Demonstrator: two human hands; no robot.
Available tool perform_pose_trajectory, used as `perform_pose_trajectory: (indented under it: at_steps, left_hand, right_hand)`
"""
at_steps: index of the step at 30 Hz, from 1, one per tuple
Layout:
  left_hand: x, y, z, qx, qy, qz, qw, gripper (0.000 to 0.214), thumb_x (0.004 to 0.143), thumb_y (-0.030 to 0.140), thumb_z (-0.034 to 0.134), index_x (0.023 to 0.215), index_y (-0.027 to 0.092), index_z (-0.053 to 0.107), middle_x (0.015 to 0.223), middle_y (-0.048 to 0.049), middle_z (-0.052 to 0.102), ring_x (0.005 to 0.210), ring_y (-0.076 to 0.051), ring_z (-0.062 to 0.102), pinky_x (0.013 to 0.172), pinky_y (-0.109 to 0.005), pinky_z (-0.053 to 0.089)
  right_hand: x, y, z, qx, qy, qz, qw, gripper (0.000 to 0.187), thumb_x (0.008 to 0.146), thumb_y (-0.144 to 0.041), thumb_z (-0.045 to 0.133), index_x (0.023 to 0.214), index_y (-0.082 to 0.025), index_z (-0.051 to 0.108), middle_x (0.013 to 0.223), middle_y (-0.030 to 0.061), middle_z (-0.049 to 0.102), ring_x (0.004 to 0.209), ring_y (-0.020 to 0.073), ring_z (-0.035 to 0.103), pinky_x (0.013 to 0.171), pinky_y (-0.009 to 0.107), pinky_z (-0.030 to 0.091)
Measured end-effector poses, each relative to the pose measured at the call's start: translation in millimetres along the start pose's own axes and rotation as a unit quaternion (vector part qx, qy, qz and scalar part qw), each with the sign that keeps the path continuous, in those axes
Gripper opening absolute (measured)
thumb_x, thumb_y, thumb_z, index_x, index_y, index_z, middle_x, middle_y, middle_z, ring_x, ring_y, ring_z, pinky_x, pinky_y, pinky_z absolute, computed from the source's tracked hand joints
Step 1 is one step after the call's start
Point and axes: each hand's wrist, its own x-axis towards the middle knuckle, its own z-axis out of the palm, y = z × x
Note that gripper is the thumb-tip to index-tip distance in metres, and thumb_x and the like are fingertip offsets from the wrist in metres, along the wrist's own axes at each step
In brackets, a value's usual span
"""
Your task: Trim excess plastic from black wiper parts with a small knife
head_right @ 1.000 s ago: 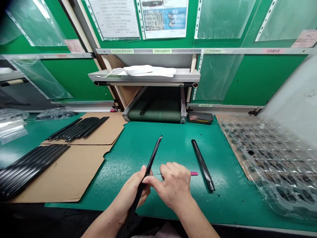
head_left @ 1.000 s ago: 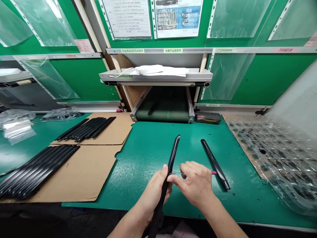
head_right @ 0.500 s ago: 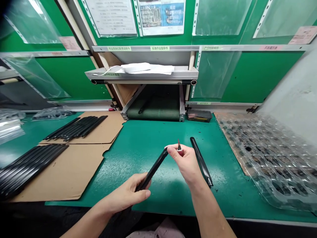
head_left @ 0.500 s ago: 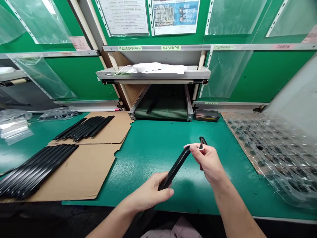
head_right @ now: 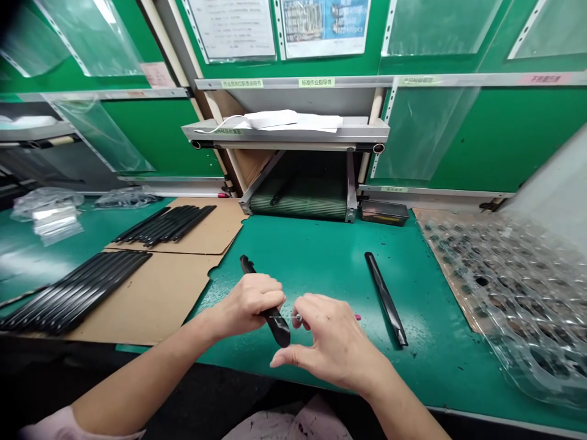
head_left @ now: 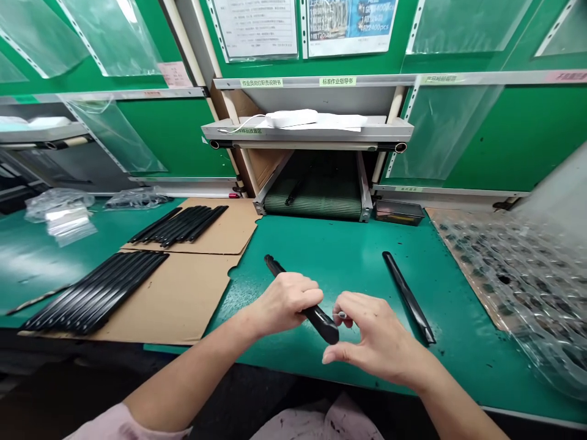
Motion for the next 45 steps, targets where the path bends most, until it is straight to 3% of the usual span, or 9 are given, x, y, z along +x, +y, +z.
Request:
perform_pose_trajectory:
  at_steps: [4,8,14,19,24,28,31,38,45]
  left_hand:
    - [5,0,-6.4,0.030,-0.021,0.041,0.998,0.021,0.079,0.006,0.043,0.065,0.018,0.034,0.063,-0.0030,0.042,0.059,-0.017,0.029,0.061,-0.036,0.018]
    - [4,0,-4.8,-0.001,-0.019,0.038,0.999,0.022,0.076,0.006,0.046,0.064,0.019,0.033,0.063,-0.0027,0.041,0.059,-0.017,0.029,0.061,-0.036,0.018]
    - [-4,-1,7.4,0.007,0.026,0.017,0.999,0.020,0.068,0.001,0.044,0.067,0.019,0.033,0.061,-0.0006,0.041,0.058,-0.015,0.032,0.059,-0.032,0.018]
    - [-14,12,20.5,-0.073,0.081,-0.099,0.989,0.022,0.075,0.007,0.049,0.065,0.018,0.032,0.058,0.0028,0.038,0.054,-0.011,0.031,0.055,-0.028,0.018]
    - [-22,39,30.6,-0.196,0.088,-0.238,0.947,0.020,0.082,0.016,0.049,0.067,0.018,0.037,0.058,0.0046,0.037,0.052,-0.008,0.035,0.050,-0.024,0.023]
    - [-21,56,29.0,-0.352,0.060,-0.352,0.865,0.004,0.085,0.020,0.043,0.083,0.019,0.047,0.056,0.0076,0.039,0.039,-0.008,0.042,0.039,-0.021,0.030]
    - [-17,62,23.7,-0.423,0.079,-0.375,0.821,0.004,0.080,0.016,0.043,0.082,0.019,0.044,0.053,0.0095,0.038,0.036,-0.007,0.041,0.036,-0.019,0.030]
    - [-11,63,21.6,-0.445,0.089,-0.405,0.794,0.007,0.077,0.016,0.044,0.084,0.018,0.045,0.049,0.0110,0.040,0.034,-0.005,0.038,0.037,-0.017,0.029]
    - [-11,63,24.1,-0.451,0.082,-0.410,0.789,0.009,0.075,0.015,0.043,0.084,0.019,0.044,0.047,0.0113,0.038,0.034,-0.006,0.037,0.036,-0.018,0.028]
  right_hand:
    - [4,1,-1,-0.009,-0.031,-0.042,0.999,0.054,0.079,-0.065,0.068,0.070,-0.018,0.043,0.066,-0.0059,0.049,0.063,0.0103,0.040,0.058,0.027,0.021]
    - [2,1,4,0.021,-0.021,-0.053,0.998,0.055,0.087,-0.062,0.060,0.066,-0.017,0.038,0.060,-0.0059,0.042,0.058,0.0094,0.034,0.057,0.028,0.017]
    - [-2,6,18,-0.004,0.070,-0.069,0.995,0.052,0.094,-0.059,0.050,0.067,-0.017,0.038,0.063,-0.0036,0.044,0.060,0.0108,0.035,0.059,0.029,0.018]
    - [4,10,35,-0.096,0.208,-0.079,0.970,0.053,0.099,-0.062,0.034,0.069,-0.018,0.037,0.065,-0.0010,0.039,0.061,0.0138,0.031,0.059,0.031,0.017]
    - [16,8,49,-0.149,0.309,-0.049,0.938,0.054,0.102,-0.058,0.024,0.068,-0.019,0.039,0.065,0.0005,0.040,0.062,0.0157,0.034,0.059,0.031,0.019]
    - [25,5,57,-0.201,0.321,-0.018,0.925,0.054,0.102,-0.059,0.024,0.069,-0.020,0.043,0.066,0.0015,0.044,0.064,0.0171,0.038,0.060,0.033,0.021]
    - [29,5,57,-0.219,0.322,0.039,0.920,0.060,0.095,-0.072,0.026,0.075,-0.019,0.050,0.072,0.0029,0.049,0.068,0.0188,0.042,0.063,0.034,0.024]
    - [31,10,61,-0.279,0.305,0.066,0.908,0.061,0.094,-0.072,0.024,0.071,-0.021,0.048,0.071,0.0035,0.049,0.069,0.0204,0.041,0.064,0.035,0.023]
    - [28,7,67,-0.260,0.305,0.079,0.913,0.062,0.096,-0.070,0.023,0.072,-0.020,0.051,0.073,0.0043,0.051,0.070,0.0201,0.042,0.064,0.035,0.023]
